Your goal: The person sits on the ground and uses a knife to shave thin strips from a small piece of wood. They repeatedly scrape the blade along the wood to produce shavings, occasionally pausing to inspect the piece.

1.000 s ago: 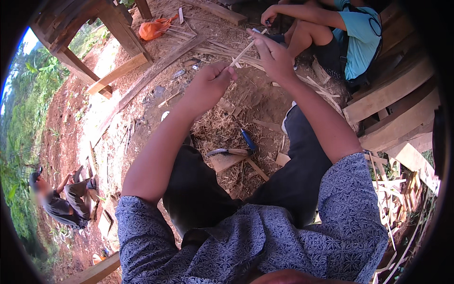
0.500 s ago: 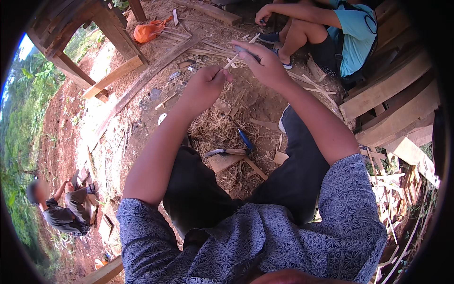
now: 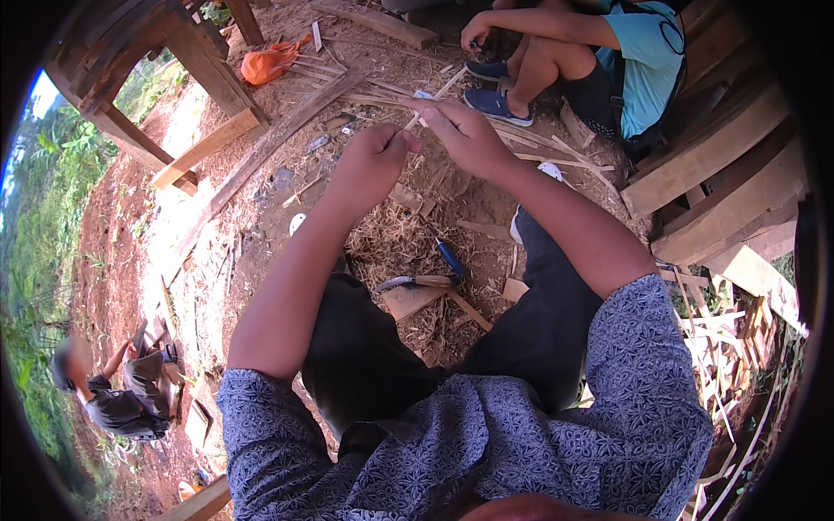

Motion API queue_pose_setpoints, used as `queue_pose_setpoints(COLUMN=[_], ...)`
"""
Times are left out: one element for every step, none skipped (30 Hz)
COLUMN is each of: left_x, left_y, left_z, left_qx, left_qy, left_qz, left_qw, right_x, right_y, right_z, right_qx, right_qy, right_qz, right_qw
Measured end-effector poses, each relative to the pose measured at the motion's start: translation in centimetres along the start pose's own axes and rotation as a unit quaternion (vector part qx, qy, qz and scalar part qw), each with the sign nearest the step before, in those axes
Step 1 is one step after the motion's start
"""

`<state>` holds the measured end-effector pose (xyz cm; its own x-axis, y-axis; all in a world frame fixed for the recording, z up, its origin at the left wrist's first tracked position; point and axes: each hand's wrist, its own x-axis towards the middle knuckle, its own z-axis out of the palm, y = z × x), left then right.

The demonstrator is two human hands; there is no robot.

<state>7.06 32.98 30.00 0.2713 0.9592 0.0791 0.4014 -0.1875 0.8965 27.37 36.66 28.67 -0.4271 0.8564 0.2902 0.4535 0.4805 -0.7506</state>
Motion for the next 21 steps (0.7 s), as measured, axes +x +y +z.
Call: queue_pose_setpoints(left_x=[0.0,-0.1,-0.1,-0.1,-0.1,-0.2,-0.1,-0.1,-0.1,-0.4,-0.5,-0.3,-0.2,0.0,0.3,0.4,0.4,0.4,0.4,0.4,0.6], left_y=[-0.1,-0.2,-0.3,-0.3,0.1,0.4,0.5,0.7,0.9,0.8,0.6,0.9,1.0,1.1,1.2,1.2,1.1,1.0,0.7,0.8,0.8], left_z=[0.0,-0.1,-0.1,0.0,0.2,0.3,0.3,0.4,0.6,0.4,0.3,0.3,0.4,0.4,0.4,0.6,0.5,0.5,0.6,0.7,0.7], left_qx=[-0.007,-0.014,-0.021,-0.045,-0.068,-0.091,-0.096,-0.101,-0.106,-0.129,-0.157,-0.186,-0.198,-0.184,-0.171,-0.156,-0.144,-0.133,-0.120,-0.105,-0.090], left_qy=[0.002,0.004,0.006,0.002,0.001,-0.001,-0.003,-0.007,-0.011,-0.007,-0.011,-0.019,-0.020,-0.016,-0.013,-0.006,-0.003,0.000,0.004,0.010,0.016], left_qz=[0.017,0.034,0.051,0.034,0.018,0.002,0.000,-0.001,-0.002,-0.026,-0.042,-0.050,-0.031,-0.022,-0.013,-0.009,-0.002,0.003,0.004,0.015,0.026], left_qw=[1.000,0.999,0.998,0.998,0.998,0.996,0.995,0.995,0.994,0.991,0.987,0.981,0.980,0.983,0.985,0.988,0.990,0.991,0.993,0.994,0.995], right_x=[0.0,0.0,0.3,0.5,1.5,2.0,2.1,2.1,2.0,1.0,0.1,1.0,1.9,2.6,2.7,2.8,3.1,2.6,1.1,0.3,1.3], right_y=[0.1,0.2,0.8,1.5,2.7,3.7,3.8,3.9,4.1,2.2,0.3,0.4,1.3,1.9,2.5,2.9,2.5,2.0,0.9,0.1,1.1], right_z=[0.0,-0.1,-0.5,-1.0,-2.4,-3.1,-3.2,-3.3,-3.4,-1.8,-0.5,-0.8,-1.5,-2.3,-3.2,-3.6,-3.6,-3.1,-1.7,-1.1,-2.0], right_qx=[-0.001,-0.001,0.007,0.012,0.023,0.034,0.025,0.014,0.004,0.032,0.049,0.050,0.045,0.040,0.035,0.033,0.042,0.026,0.015,0.004,0.041], right_qy=[-0.017,-0.035,-0.013,0.011,0.073,0.136,0.140,0.144,0.149,0.076,0.008,0.019,0.031,0.041,0.071,0.100,0.125,0.087,0.046,0.010,-0.007], right_qz=[-0.011,-0.022,-0.031,-0.039,-0.047,-0.055,-0.049,-0.042,-0.035,-0.068,-0.096,-0.082,-0.065,-0.051,-0.032,-0.014,-0.001,-0.029,-0.054,-0.079,-0.087], right_qw=[1.000,0.999,0.999,0.999,0.996,0.989,0.989,0.989,0.988,0.994,0.994,0.995,0.996,0.997,0.996,0.994,0.991,0.995,0.997,0.997,0.995])
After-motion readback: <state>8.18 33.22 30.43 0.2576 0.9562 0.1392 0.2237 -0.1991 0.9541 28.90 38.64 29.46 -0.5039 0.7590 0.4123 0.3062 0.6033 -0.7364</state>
